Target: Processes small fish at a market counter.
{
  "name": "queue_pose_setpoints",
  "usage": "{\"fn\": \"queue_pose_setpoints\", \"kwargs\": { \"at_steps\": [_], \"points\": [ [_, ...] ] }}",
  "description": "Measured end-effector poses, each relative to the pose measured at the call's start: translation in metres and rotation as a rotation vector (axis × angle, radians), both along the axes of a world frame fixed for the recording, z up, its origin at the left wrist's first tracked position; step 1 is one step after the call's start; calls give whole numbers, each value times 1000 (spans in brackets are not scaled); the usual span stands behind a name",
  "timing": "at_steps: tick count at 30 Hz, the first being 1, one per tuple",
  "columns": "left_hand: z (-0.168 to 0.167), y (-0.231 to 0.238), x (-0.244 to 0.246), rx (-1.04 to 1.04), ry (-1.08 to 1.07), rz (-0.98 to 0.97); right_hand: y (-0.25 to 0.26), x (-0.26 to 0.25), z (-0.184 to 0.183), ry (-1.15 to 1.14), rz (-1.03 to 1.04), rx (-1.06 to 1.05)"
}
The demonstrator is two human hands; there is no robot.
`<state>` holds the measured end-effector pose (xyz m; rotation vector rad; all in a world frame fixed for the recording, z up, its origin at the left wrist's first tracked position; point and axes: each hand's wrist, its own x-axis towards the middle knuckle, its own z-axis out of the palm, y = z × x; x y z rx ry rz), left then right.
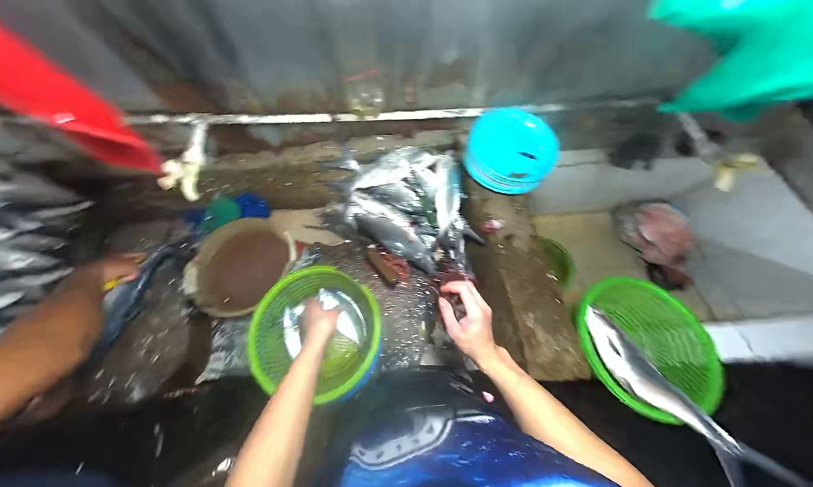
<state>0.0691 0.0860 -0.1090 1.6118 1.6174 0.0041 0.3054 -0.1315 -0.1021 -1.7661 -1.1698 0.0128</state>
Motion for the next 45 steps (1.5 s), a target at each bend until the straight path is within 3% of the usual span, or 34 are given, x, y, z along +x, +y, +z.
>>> {"fn": "queue_pose_setpoints", "kwargs": {
  "at_steps": [2, 5, 11, 13, 15, 19, 28, 31, 35, 42, 45],
  "points": [
    [5, -2, 1, -38, 33, -47, 9, -15, 0, -34, 120, -3],
    [4, -3, -5, -69, -106, -39, 31, -33, 6, -61, 239, 3],
    [32, -14, -18, -8, -889, 292, 79, -61, 13, -26, 399, 62],
    [52, -22, -19, -79, -978, 275, 90, -75, 11, 93, 405, 119],
    [68, -39, -17, -116, -912, 205, 92, -93, 8, 207, 367, 210],
    [83, -87, -17, 135, -643, 82, 76, -125, 15, 275, 320, 290],
    [159, -128, -59, 401, -623, -29, 60, -160, 90, 656, 567, 214],
    [133, -118, -64, 492, -474, -160, 78, -153, 98, 778, 526, 43],
    [99, -106, -67, 609, -275, -332, 80, -128, 78, 764, 580, -180],
    [85, -81, -43, 628, -238, -458, 89, -92, 67, 797, 571, -184],
    [89, -86, -35, 531, -220, -445, 90, -88, 66, 693, 423, -288]
  ]
}}
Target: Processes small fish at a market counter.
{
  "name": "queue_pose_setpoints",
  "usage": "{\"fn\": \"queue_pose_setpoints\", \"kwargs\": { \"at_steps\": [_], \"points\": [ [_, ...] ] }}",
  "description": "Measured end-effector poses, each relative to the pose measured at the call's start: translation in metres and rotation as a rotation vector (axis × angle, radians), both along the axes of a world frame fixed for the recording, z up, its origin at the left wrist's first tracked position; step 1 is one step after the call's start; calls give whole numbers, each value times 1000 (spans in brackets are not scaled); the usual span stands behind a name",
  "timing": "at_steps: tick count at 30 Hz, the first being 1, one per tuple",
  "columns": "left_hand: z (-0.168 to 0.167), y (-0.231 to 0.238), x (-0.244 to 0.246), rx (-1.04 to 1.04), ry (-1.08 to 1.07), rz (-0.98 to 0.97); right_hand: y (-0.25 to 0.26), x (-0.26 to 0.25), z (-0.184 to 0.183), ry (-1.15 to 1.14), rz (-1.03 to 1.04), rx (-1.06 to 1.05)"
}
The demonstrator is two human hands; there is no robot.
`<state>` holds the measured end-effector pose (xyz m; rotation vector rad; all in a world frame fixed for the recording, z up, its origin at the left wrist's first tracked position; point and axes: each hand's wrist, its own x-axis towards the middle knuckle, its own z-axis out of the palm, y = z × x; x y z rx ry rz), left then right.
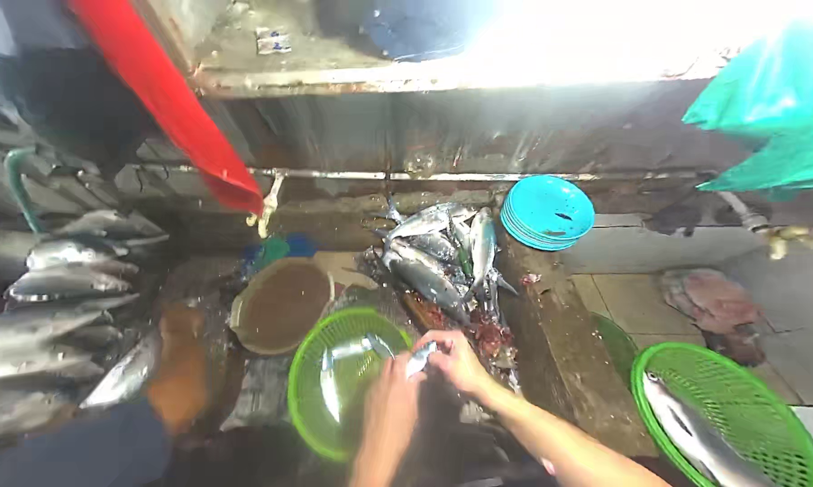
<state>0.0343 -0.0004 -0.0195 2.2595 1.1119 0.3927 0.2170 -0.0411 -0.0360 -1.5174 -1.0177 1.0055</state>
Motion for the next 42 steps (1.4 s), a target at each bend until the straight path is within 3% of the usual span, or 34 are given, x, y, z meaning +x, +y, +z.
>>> {"fn": "queue_pose_setpoints", "kwargs": {
  "at_steps": [2, 5, 8, 10, 11, 14, 17, 22, 31, 38, 40, 42],
  "points": [
    [6, -1, 4, -100, -40, 52, 9, 0, -2, -121, -98, -25],
    [-1, -9, 0, -228, -104, 137, 11, -7, -14, -92, -202, 39],
    [-4, 1, 1, -233, -149, 182, 18, -11, -38, -373, -279, 365],
    [-2, 8, 4, -171, -166, 210, 26, -7, -40, -576, -208, 553],
    [0, 8, 4, -158, -164, 215, 24, -8, -35, -570, -122, 532],
    [-4, 7, 4, -207, -180, 216, 17, -13, -20, -269, 123, 316],
    [-13, -6, 1, -225, -239, 221, 6, -19, -19, -167, 59, 262],
    [-15, -18, -6, -236, -200, 217, -6, -29, -35, -213, -24, 289],
    [-9, -12, -8, -238, -26, 48, -6, -13, -37, -230, 189, 314],
    [-9, 10, -44, -221, 211, -184, -37, 31, -38, 147, 431, 94],
    [-7, 27, -63, -225, 335, -201, -45, 53, -38, 154, 337, -21],
    [-6, 44, -82, -236, 464, -174, -49, 85, -38, -116, 149, -180]
  ]
}}
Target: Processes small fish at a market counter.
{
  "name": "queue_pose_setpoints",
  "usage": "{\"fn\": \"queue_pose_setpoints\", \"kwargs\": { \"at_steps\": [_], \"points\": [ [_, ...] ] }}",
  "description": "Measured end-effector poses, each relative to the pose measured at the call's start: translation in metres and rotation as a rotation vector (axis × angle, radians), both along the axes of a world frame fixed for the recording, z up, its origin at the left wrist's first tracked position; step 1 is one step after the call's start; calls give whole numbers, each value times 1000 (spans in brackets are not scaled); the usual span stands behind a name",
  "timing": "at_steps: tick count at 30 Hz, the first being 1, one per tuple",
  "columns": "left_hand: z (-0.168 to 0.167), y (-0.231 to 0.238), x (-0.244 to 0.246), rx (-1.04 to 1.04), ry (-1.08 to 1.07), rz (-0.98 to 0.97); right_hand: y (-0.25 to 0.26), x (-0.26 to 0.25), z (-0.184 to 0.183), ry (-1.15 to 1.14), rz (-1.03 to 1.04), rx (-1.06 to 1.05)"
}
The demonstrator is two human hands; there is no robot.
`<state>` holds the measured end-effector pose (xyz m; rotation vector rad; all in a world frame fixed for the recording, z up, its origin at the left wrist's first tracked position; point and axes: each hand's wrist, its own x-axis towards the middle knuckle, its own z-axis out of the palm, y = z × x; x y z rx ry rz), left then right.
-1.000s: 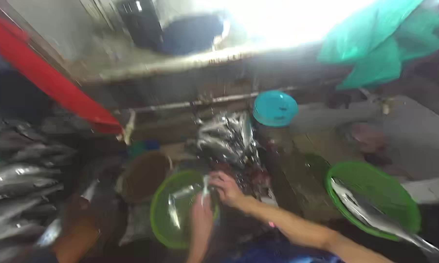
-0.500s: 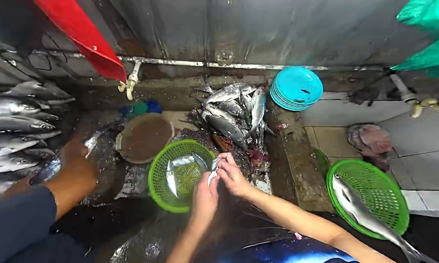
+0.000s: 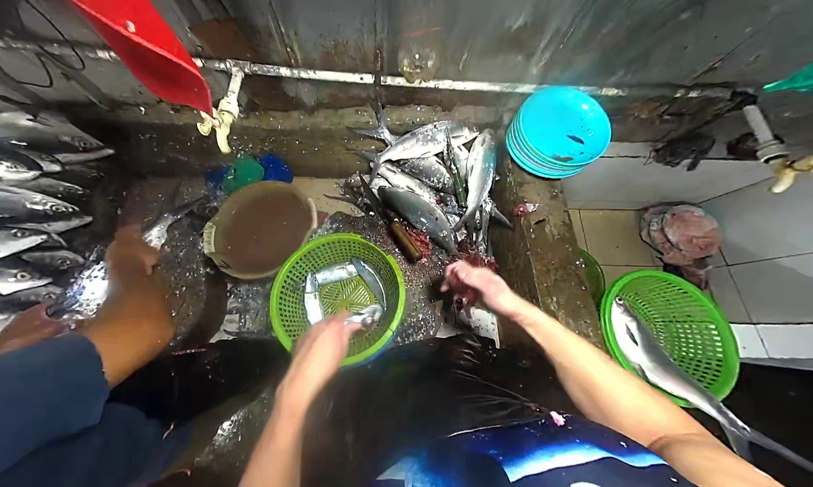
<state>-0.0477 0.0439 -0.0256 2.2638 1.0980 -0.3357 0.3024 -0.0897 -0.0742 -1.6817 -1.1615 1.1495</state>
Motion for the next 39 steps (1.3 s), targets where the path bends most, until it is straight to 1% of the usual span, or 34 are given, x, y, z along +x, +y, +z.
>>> {"fn": "queue_pose_setpoints", "kwargs": {
  "at_steps": [2, 3, 4, 5, 7, 9, 11, 13, 15, 17, 19, 21, 22, 24, 26, 27, 29, 31, 35, 39],
  "points": [
    [1, 17, -11, -40, 89, -5, -1, 33, 1, -444, -40, -227],
    [3, 25, -9, -51, 106, -1, 1, 41, 1, -573, -67, -340],
    [1, 34, -3, -33, 83, 4, 3, 44, 0, -616, -109, -418],
    [-5, 46, 8, 11, 34, 5, 6, 43, 0, -607, -162, -447],
    [-27, 72, 36, 91, -35, 16, 16, 32, -4, -533, -219, -382],
    [-57, 88, 58, 170, -3, -19, 24, 15, -9, -510, -148, -303],
    [-78, 95, 70, 228, 58, -76, 30, -3, -8, -520, -54, -274],
    [-87, 98, 74, 226, 111, -116, 34, -15, -7, -529, 4, -234],
    [-89, 100, 71, 116, 172, -140, 35, -24, -7, -522, 10, -198],
    [-85, 102, 60, 24, 119, -130, 34, -33, -7, -511, -36, -108],
    [-69, 101, 48, -34, -64, -16, 36, -44, -2, -469, -82, 43],
    [-36, 92, 47, -59, -270, 116, 45, -57, 11, -342, -109, 174],
    [-18, 83, 52, -64, -339, 143, 49, -64, 19, -244, -115, 204],
    [10, 60, 64, -76, -414, 97, 57, -77, 31, 12, -86, 206],
    [20, 38, 76, -93, -443, -10, 65, -85, 37, 258, -64, 213],
    [18, 28, 81, -74, -429, -41, 66, -88, 37, 315, -72, 207],
    [9, 11, 87, -6, -372, -48, 63, -88, 33, 331, -99, 178],
    [1, 0, 90, 16, -344, -25, 58, -83, 26, 318, -109, 133],
    [0, -25, 99, -60, -310, 24, 45, -71, 19, 177, -139, 37],
    [6, -34, 105, -204, -407, 143, 42, -71, 20, -52, -327, 190]
  ]
}}
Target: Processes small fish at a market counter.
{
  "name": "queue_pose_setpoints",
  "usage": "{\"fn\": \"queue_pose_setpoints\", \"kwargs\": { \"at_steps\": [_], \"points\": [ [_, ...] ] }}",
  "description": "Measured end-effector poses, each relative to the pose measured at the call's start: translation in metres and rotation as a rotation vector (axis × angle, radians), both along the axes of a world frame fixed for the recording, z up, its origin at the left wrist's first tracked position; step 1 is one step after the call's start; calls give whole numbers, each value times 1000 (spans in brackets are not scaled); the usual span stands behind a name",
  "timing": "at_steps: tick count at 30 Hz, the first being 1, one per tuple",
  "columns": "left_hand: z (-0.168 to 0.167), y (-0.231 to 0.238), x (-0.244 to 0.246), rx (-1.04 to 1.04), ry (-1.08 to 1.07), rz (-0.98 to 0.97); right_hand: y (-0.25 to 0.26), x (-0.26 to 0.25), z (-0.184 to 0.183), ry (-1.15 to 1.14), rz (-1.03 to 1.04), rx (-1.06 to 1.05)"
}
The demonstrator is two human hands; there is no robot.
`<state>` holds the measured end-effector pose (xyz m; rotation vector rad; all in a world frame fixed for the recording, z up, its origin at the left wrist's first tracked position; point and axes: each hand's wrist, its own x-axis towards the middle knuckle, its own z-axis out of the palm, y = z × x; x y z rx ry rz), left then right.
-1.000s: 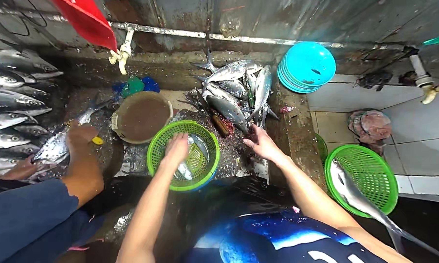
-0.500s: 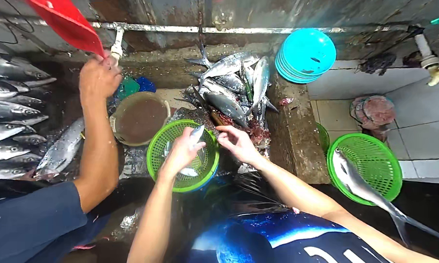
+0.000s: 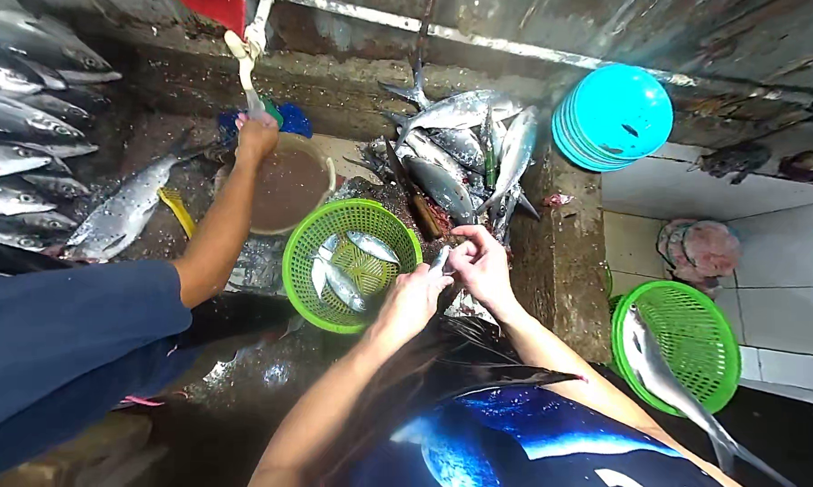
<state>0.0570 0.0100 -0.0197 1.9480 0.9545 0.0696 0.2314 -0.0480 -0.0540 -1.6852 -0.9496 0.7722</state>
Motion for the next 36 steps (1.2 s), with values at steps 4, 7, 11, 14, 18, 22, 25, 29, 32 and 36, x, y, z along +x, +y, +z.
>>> {"fn": "queue_pose_setpoints", "kwargs": {
  "at_steps": [4, 7, 11, 14, 18, 22, 25, 29, 32, 36],
  "points": [
    [-1, 1, -1, -58, -78, 88, -6, -6, -23, -441, -15, 344],
    [1, 3, -2, -78, -67, 106, -8, -15, -23, -449, 166, 281],
    [-13, 3, -5, -153, -147, 163, -14, -26, -17, -82, 202, 140],
    [-14, 1, -4, -150, -164, 166, -19, -30, -20, -125, 101, 137],
    [-11, 0, -4, -138, -135, 121, -21, -26, -20, -177, 137, 139],
    [-9, -1, -4, -117, -68, 6, -23, -19, -23, -151, 260, 164],
    [-5, 0, -3, -104, -24, -94, -27, -10, -24, -139, 328, 157],
    [4, 3, -5, -66, 60, -194, -33, 3, -18, -79, 424, 117],
    [8, 10, -13, -44, 103, -236, -40, 16, -15, 45, 530, 85],
    [5, 29, -34, -47, 69, -296, -48, 39, -10, 230, 687, 28]
  ]
}}
